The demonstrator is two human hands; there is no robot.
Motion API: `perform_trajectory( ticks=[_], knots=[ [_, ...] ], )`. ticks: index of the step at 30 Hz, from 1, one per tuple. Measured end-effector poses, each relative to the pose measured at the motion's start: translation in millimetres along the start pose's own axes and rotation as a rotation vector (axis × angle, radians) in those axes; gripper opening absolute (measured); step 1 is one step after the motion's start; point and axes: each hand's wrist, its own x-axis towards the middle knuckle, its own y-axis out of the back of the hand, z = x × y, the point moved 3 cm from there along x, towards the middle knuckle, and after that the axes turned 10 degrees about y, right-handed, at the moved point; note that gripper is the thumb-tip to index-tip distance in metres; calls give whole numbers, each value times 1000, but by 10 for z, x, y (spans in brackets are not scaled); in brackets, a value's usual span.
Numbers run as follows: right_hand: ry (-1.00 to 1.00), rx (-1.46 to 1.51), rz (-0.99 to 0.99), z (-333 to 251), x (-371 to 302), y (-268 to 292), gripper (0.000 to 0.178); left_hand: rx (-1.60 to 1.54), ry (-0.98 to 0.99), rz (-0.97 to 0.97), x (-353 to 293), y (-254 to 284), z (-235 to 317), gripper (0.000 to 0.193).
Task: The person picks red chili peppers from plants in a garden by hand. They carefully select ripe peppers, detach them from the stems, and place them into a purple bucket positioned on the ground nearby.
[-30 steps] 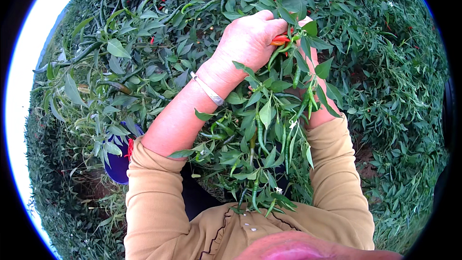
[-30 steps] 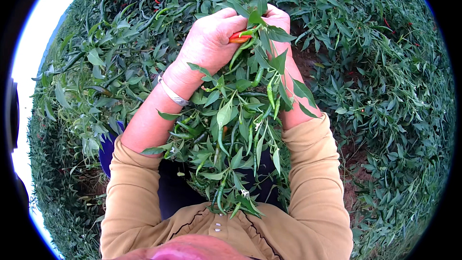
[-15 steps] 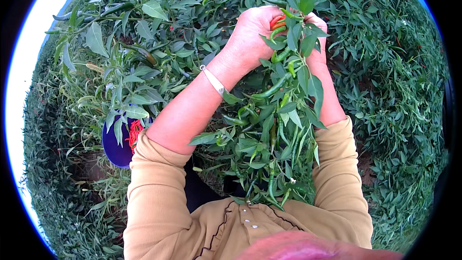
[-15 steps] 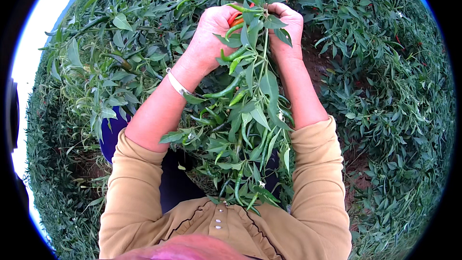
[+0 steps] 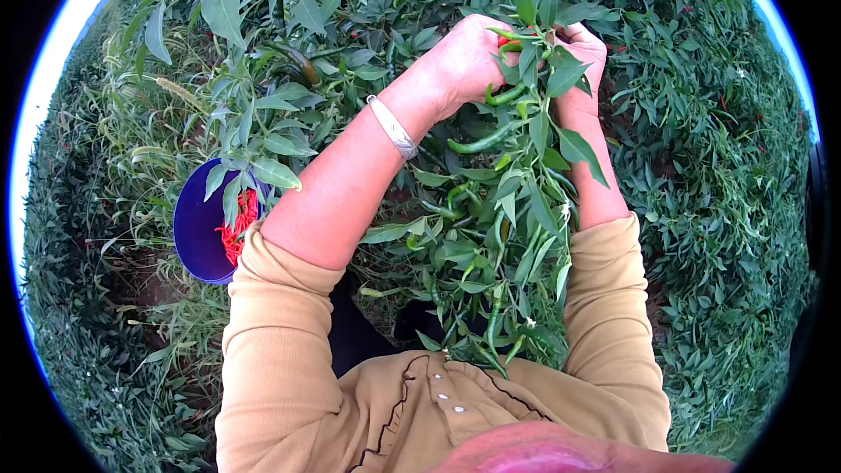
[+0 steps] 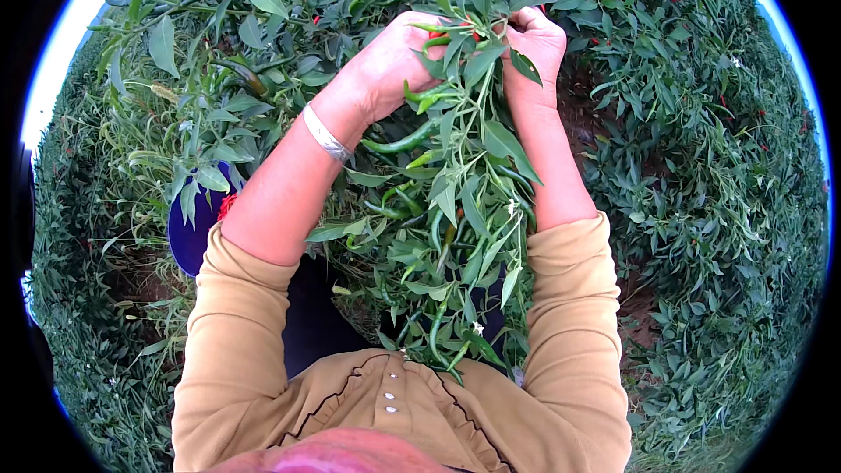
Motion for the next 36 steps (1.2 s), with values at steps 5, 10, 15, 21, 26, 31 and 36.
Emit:
perform_trajectory(
  ticks=[5,10,15,21,26,31,36],
  knots=[
    [-57,25,-16,89,66,46,14,-396,105,-67,-186,123,-90,5],
    [124,-50,-104,-87,54,42,14,-272,272,-279,-331,222,-301,7],
    [181,-260,-18,2,181,208,27,-744,46,-178,-551,399,-257,13],
    [386,-118,141,-1540,-318,-105,31,-884,-123,-132,-823,479,-291,13],
    [478,-124,-420,-1842,-1094,-594,17,-835,-155,-20,-1126,332,-312,13],
    [97,75,-523,-1676,-1669,-654,20,-665,54,-12,-1790,242,-563,16],
    [-74,150,-1249,-1586,-2169,-480,27,-262,147,619,-2705,879,-809,9]
  ],
)
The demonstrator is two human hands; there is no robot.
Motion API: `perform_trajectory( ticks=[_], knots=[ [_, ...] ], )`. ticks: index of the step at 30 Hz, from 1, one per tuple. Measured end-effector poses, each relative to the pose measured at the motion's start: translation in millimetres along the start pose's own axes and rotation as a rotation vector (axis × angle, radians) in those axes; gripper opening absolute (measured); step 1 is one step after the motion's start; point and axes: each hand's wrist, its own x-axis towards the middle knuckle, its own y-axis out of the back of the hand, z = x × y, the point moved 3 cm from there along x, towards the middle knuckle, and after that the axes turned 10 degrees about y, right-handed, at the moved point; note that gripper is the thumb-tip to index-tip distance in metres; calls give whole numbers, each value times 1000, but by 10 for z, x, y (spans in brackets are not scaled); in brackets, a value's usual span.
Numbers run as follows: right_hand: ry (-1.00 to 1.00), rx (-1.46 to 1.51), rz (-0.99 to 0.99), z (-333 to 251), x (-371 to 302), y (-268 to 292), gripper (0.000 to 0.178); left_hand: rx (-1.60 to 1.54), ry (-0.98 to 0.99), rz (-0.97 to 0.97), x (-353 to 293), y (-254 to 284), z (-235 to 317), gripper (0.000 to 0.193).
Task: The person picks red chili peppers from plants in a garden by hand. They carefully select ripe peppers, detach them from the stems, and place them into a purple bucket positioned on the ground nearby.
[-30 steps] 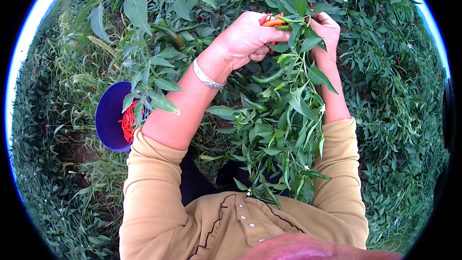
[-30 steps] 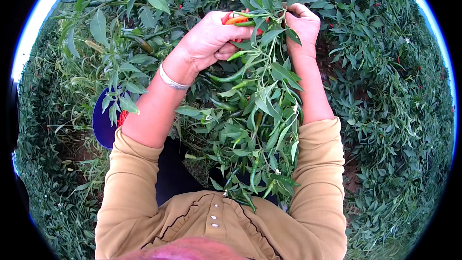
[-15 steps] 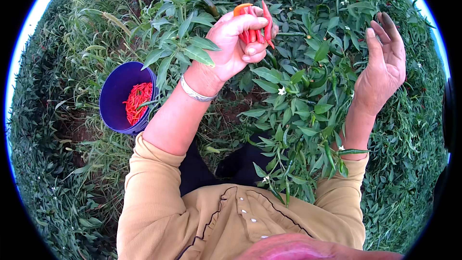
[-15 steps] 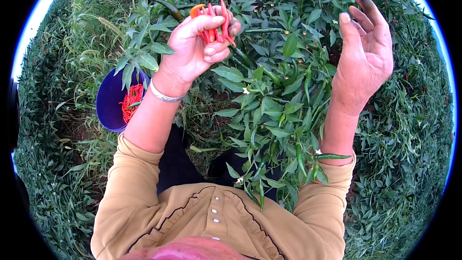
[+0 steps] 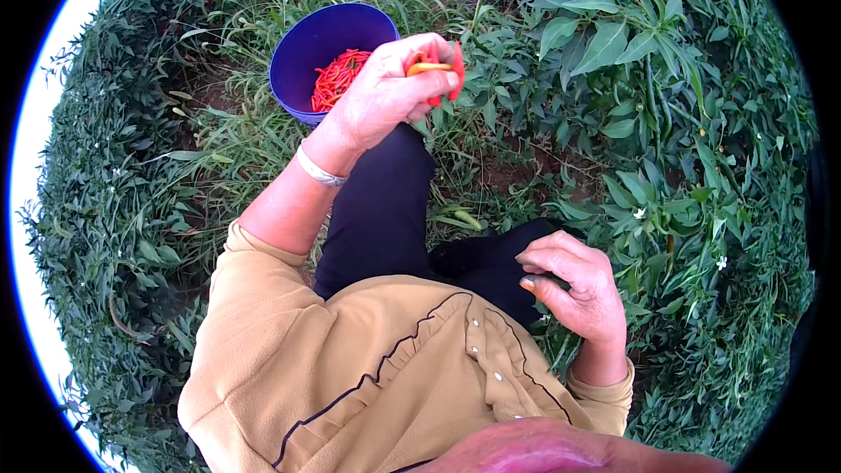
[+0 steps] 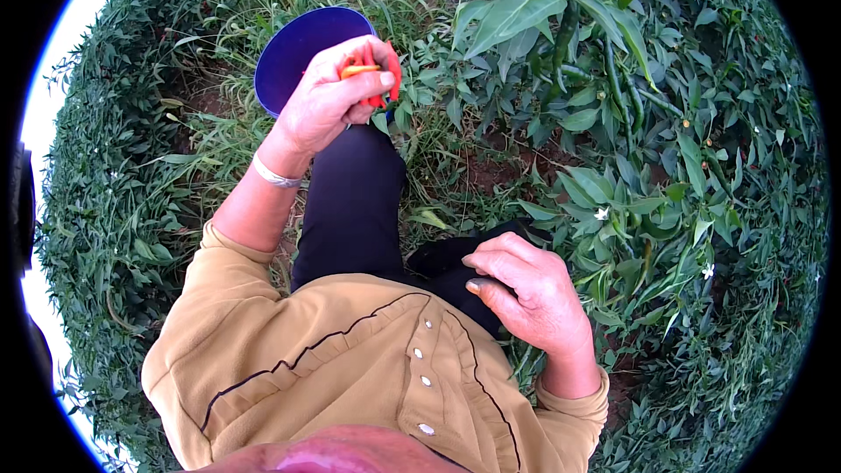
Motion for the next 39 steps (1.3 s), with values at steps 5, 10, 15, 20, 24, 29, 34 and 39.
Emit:
perform_trajectory(
  ticks=[5,10,15,20,24,29,34,39],
  knots=[
    [-228,-139,-108,368,-412,-295,24,662,8,540,359,1599,-348,15],
    [-324,-383,-15,639,-728,-305,23,938,-16,835,382,2601,-1258,46],
    [-502,-391,366,796,-1069,209,44,420,201,607,377,2005,-1362,28],
    [-484,-108,908,724,-1359,750,48,269,35,449,285,1047,-930,27],
    [-462,-159,906,667,-1369,791,51,212,169,411,100,1022,-1049,32],
    [-393,50,1026,748,-1360,645,54,540,146,419,-87,963,-957,28],
    [-400,-18,616,1274,-1107,-33,60,965,30,404,-107,1112,-928,29],
    [-558,-436,102,1364,-787,-235,54,1276,115,354,-205,1081,-1080,30]
  ],
)
